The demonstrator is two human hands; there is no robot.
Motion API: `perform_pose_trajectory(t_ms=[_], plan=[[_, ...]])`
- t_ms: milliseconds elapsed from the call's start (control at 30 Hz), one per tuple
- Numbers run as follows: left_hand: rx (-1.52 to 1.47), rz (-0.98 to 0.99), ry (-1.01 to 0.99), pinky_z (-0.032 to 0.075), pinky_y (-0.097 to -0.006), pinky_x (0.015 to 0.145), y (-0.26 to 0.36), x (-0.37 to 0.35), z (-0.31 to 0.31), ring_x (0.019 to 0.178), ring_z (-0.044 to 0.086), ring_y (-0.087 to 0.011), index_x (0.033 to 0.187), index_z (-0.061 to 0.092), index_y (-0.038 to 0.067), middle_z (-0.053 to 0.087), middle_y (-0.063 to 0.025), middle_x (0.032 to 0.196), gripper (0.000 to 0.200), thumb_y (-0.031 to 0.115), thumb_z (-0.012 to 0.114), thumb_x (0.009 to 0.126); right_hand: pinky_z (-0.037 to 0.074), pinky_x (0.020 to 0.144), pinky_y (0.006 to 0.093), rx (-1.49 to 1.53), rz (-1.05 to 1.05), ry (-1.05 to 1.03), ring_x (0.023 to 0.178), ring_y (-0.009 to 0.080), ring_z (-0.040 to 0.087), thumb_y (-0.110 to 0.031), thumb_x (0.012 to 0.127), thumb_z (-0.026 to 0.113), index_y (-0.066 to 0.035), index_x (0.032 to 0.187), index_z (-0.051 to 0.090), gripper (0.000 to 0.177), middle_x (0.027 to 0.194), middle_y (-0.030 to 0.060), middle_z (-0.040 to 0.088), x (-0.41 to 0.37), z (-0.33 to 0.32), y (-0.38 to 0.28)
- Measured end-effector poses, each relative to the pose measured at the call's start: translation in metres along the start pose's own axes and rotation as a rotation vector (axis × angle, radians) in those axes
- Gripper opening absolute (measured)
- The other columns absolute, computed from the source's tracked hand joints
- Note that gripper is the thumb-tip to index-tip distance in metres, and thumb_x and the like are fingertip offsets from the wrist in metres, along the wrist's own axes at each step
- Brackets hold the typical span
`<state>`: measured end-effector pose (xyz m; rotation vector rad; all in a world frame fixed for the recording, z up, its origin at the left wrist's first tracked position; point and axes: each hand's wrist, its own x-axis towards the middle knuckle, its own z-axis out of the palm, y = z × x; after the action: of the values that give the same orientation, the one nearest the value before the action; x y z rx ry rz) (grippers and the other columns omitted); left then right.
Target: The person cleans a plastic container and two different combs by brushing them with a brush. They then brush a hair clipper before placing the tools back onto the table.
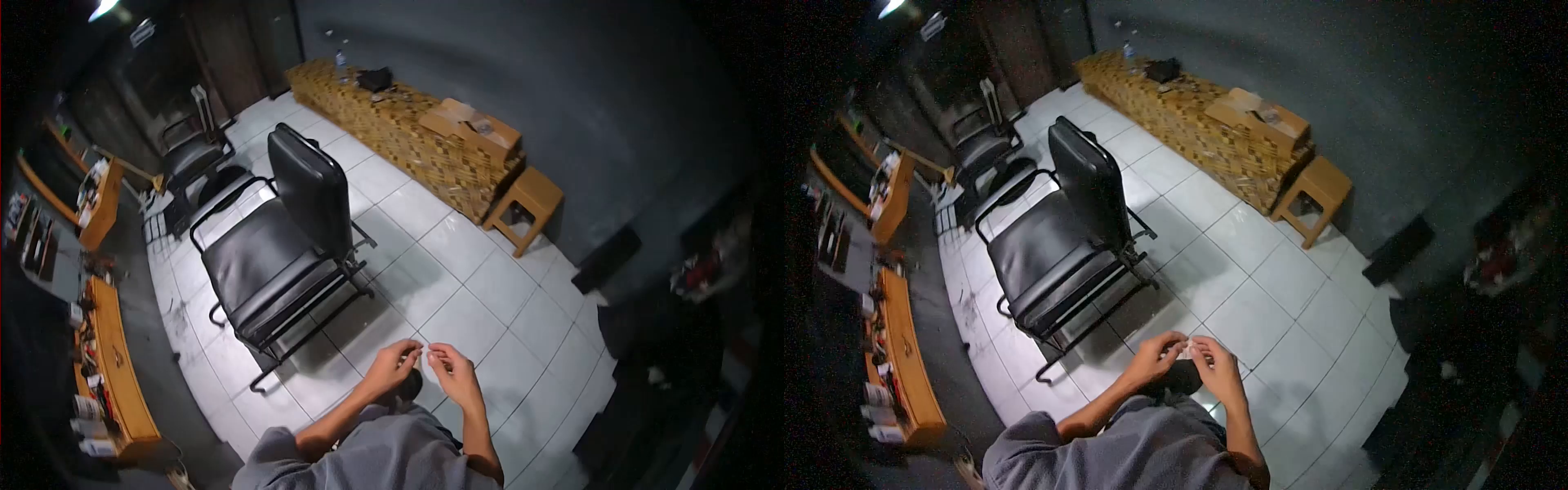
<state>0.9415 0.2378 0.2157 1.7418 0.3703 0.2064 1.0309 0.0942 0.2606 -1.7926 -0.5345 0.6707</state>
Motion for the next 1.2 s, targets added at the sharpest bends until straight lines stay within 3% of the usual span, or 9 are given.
perform_pose_trajectory(t_ms=[67,200,233,433,600,733,867,967,1200], plan=[[-0.005,-0.065,-0.002,0.053,-0.0324,0.075,0.027,0.043,-0.001,0.085,0.066,-0.0213,0.111,0.059,0.000,0.067,-0.0140,0.096,0.023,0.013,0.055,0.094,0.051,0.079,0.0285,-0.052,0.012,-0.040,0.091,0.0167,0.065,-0.016,0.092,0.060,0.000,0.116,0.059,0.028,0.098,0.0118,0.068,0.033,-0.024,-0.014],[-0.038,0.007,0.033,0.052,-0.0322,0.075,0.031,0.118,0.015,0.084,0.066,-0.0192,0.109,0.059,-0.001,0.068,-0.0134,0.093,0.021,0.013,0.055,0.094,0.051,0.080,0.0281,-0.077,-0.002,-0.107,0.090,0.0160,0.065,-0.016,0.093,0.059,0.001,0.116,0.058,0.029,0.100,0.0112,0.067,0.090,-0.071,-0.006],[-0.015,-0.052,-0.010,0.052,-0.0332,0.082,0.034,0.138,0.017,0.092,0.066,-0.0195,0.114,0.059,0.002,0.068,-0.0119,0.098,0.025,0.018,0.056,0.095,0.051,0.079,0.0275,-0.038,0.002,-0.090,0.089,0.0155,0.065,-0.016,0.093,0.059,0.002,0.116,0.058,0.029,0.099,0.0108,0.067,0.103,-0.081,0.002],[0.039,-0.031,-0.136,0.052,-0.0331,0.081,0.034,0.257,0.031,0.092,0.066,-0.0196,0.112,0.059,0.001,0.069,-0.0123,0.098,0.023,0.014,0.055,0.094,0.051,0.071,0.0245,0.104,0.127,-0.108,0.082,0.0132,0.064,-0.015,0.094,0.057,0.003,0.115,0.058,0.027,0.095,0.0088,0.066,0.197,-0.144,0.053],[-0.011,-0.013,-0.015,0.052,-0.0336,0.073,0.025,0.366,0.048,0.079,0.067,-0.0246,0.107,0.060,-0.001,0.067,-0.0156,0.088,0.022,0.014,0.058,0.091,0.050,0.070,0.0240,0.113,0.133,-0.206,0.081,0.0126,0.063,-0.015,0.094,0.057,0.002,0.113,0.059,0.026,0.093,0.0083,0.066,0.319,-0.203,0.063],[0.098,-0.091,0.128,0.052,-0.0345,0.073,0.031,0.463,0.063,0.079,0.067,-0.0243,0.107,0.060,0.000,0.067,-0.0153,0.089,0.023,0.016,0.057,0.092,0.049,0.074,0.0242,-0.058,-0.026,-0.256,0.084,0.0125,0.063,-0.017,0.094,0.059,0.002,0.112,0.059,0.026,0.091,0.0081,0.066,0.432,-0.260,0.028],[0.024,-0.055,0.191,0.051,-0.0346,0.075,0.081,0.548,0.068,0.083,0.066,-0.0227,0.109,0.058,-0.001,0.067,-0.0155,0.091,0.024,0.017,0.055,0.094,0.051,0.076,0.0271,0.135,0.028,-0.300,0.085,0.0142,0.064,-0.018,0.094,0.058,0.001,0.112,0.059,0.027,0.092,0.0094,0.066,0.529,-0.301,0.003],[0.004,-0.187,0.144,0.050,-0.0324,0.080,0.088,0.593,0.056,0.088,0.063,-0.0178,0.114,0.058,0.002,0.067,-0.0126,0.097,0.029,0.023,0.055,0.096,0.052,0.076,0.0282,0.079,0.016,-0.358,0.086,0.0151,0.065,-0.017,0.094,0.059,0.001,0.113,0.058,0.027,0.093,0.0095,0.066,0.595,-0.313,-0.002],[-0.060,-0.329,0.341,0.050,-0.0285,0.078,0.052,0.687,0.001,0.090,0.064,-0.0138,0.112,0.059,0.000,0.068,-0.0101,0.094,0.024,0.016,0.055,0.095,0.050,0.074,0.0254,0.036,-0.023,-0.487,0.084,0.0124,0.063,-0.015,0.094,0.057,0.001,0.112,0.058,0.024,0.094,0.0084,0.066,0.742,-0.284,-0.017]])
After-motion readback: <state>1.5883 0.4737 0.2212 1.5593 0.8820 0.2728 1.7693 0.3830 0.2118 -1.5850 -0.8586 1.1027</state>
